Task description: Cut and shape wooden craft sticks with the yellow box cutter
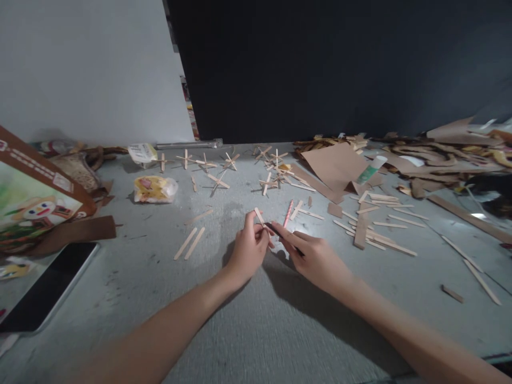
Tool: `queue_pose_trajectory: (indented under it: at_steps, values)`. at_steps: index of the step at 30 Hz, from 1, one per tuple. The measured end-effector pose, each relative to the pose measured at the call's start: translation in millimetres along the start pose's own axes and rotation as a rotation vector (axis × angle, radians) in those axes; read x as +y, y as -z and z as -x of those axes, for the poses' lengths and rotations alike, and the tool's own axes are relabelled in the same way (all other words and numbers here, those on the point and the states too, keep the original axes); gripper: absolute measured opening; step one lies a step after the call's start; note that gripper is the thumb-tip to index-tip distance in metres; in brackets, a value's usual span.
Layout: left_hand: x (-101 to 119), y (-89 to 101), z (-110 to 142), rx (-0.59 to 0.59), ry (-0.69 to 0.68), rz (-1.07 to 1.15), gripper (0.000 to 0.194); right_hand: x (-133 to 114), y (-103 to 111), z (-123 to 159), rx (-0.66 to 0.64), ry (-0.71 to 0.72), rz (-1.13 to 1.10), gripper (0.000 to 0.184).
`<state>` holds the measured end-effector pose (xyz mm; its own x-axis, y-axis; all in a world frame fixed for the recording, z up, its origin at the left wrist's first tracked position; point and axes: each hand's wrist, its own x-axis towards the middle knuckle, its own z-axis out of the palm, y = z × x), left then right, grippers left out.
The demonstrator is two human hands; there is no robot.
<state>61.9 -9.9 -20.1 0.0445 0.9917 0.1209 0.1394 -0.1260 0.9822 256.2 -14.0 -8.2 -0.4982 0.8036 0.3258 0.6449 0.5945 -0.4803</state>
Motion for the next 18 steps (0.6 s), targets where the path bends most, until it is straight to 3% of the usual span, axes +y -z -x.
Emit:
queue_pose_trajectory:
  at_steps: [8, 18]
  values:
    - [2, 3.2, 2, -0.019, -0.073, -0.244, 0.042, -9, 3, 2, 0.001, -0.027, 0.015, 0.054]
    - [-6, 4.3, -2, -0.063, -0.071, -0.121, 0.042, -14, 12, -6, 0.001, -0.154, -0.32, 0.052]
